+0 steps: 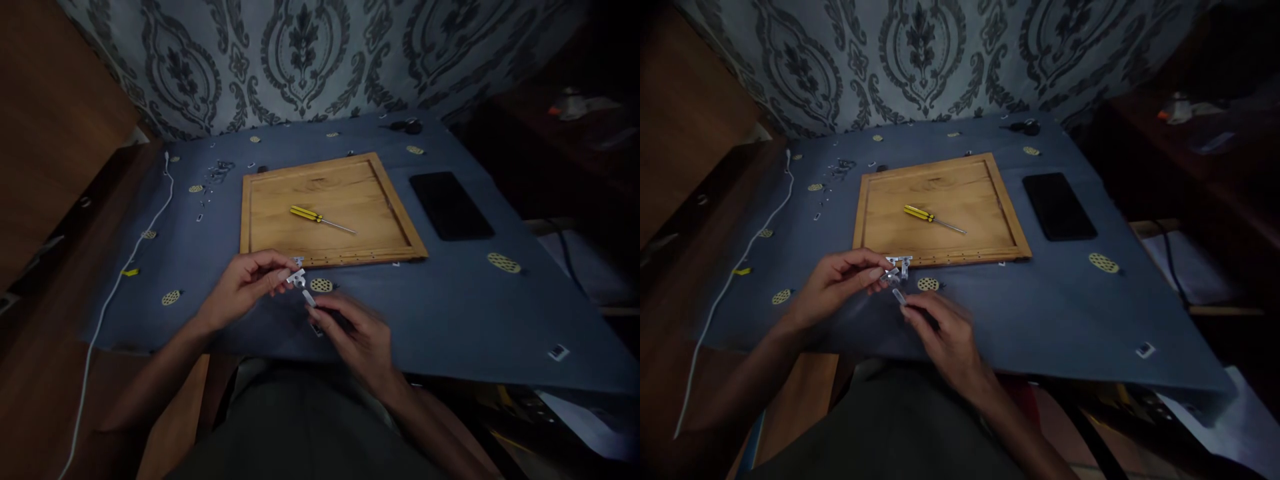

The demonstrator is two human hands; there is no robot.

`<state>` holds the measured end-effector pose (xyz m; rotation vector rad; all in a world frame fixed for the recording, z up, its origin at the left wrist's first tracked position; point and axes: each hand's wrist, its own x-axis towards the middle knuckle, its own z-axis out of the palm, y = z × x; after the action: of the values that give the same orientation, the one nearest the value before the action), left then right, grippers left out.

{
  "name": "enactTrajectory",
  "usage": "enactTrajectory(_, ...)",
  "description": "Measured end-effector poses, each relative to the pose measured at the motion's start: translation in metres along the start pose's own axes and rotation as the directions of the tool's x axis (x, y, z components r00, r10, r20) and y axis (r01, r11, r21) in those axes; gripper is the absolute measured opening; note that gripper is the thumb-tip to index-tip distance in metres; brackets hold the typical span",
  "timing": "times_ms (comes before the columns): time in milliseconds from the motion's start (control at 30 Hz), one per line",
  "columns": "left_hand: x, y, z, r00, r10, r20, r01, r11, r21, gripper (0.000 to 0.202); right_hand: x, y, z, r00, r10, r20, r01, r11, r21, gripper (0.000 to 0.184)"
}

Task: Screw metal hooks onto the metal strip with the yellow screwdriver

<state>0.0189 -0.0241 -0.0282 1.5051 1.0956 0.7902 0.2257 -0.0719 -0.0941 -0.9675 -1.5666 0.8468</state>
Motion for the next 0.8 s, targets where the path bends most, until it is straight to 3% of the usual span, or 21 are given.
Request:
enactTrajectory(100, 0.003, -0.003, -0.002, 0.993, 0.092, -0.073, -0.079, 0.983, 0.164, 0.028, 0.002, 0.001, 0.0, 0.996, 0.086, -0.011, -0.086, 0.996, 0.014, 0.008)
enactTrajectory(200, 0.011, -0.007, -0.006, 0.968, 0.219, -0.122, -0.154, 0.904, 0.398, 0.023, 0.005, 0.006, -0.002, 0.976, 0.21, -0.055, -0.21, 0.978, 0.012, 0.012)
enactTrajectory(367, 0.03, -0.014, -0.009, 0.944, 0.327, -0.03, -0.25, 0.773, 0.584, 0.022, 0.008, 0.02, -0.005, 0.925, 0.376, -0.052, -0.374, 0.926, 0.045, 0.024)
enactTrajectory(533, 0.042, -0.024, -0.008, 0.95, 0.31, 0.049, -0.269, 0.725, 0.635, 0.025, 0.008, 0.023, -0.004, 0.926, 0.378, -0.011, -0.378, 0.926, 0.0, 0.019)
enactTrajectory(800, 0.061, -0.029, -0.013, 0.96, 0.196, 0.202, -0.281, 0.706, 0.65, 0.024, 0.01, 0.019, -0.005, 0.959, 0.28, 0.04, -0.273, 0.955, -0.117, 0.018)
